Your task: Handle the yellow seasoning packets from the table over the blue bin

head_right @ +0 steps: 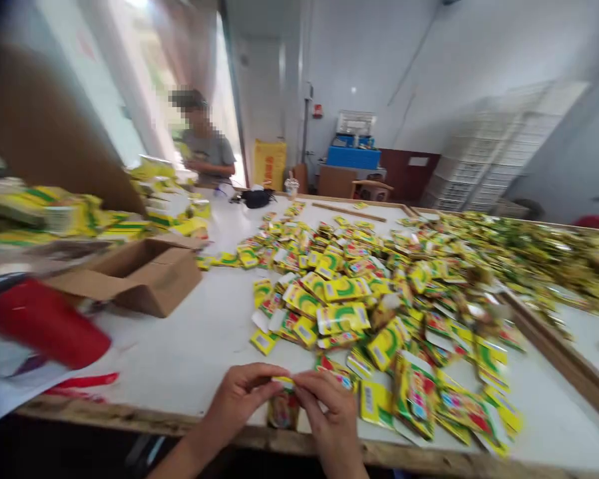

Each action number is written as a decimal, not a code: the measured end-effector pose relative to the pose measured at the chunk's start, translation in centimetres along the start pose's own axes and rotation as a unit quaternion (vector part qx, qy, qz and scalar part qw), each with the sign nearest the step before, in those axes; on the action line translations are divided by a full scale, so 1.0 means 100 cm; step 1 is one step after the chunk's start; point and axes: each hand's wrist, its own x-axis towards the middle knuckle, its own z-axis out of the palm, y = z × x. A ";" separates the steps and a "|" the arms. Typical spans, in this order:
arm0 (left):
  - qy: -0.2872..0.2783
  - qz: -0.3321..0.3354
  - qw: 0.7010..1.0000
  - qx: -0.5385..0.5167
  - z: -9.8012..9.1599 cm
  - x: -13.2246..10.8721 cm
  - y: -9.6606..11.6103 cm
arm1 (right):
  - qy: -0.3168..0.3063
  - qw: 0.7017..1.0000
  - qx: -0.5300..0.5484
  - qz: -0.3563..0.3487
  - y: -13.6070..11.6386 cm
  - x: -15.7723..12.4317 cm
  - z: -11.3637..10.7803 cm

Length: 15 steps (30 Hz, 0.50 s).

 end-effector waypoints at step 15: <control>-0.099 0.203 0.967 0.121 -0.003 -0.014 -0.022 | 0.038 0.997 -0.038 -0.051 0.010 -0.027 0.027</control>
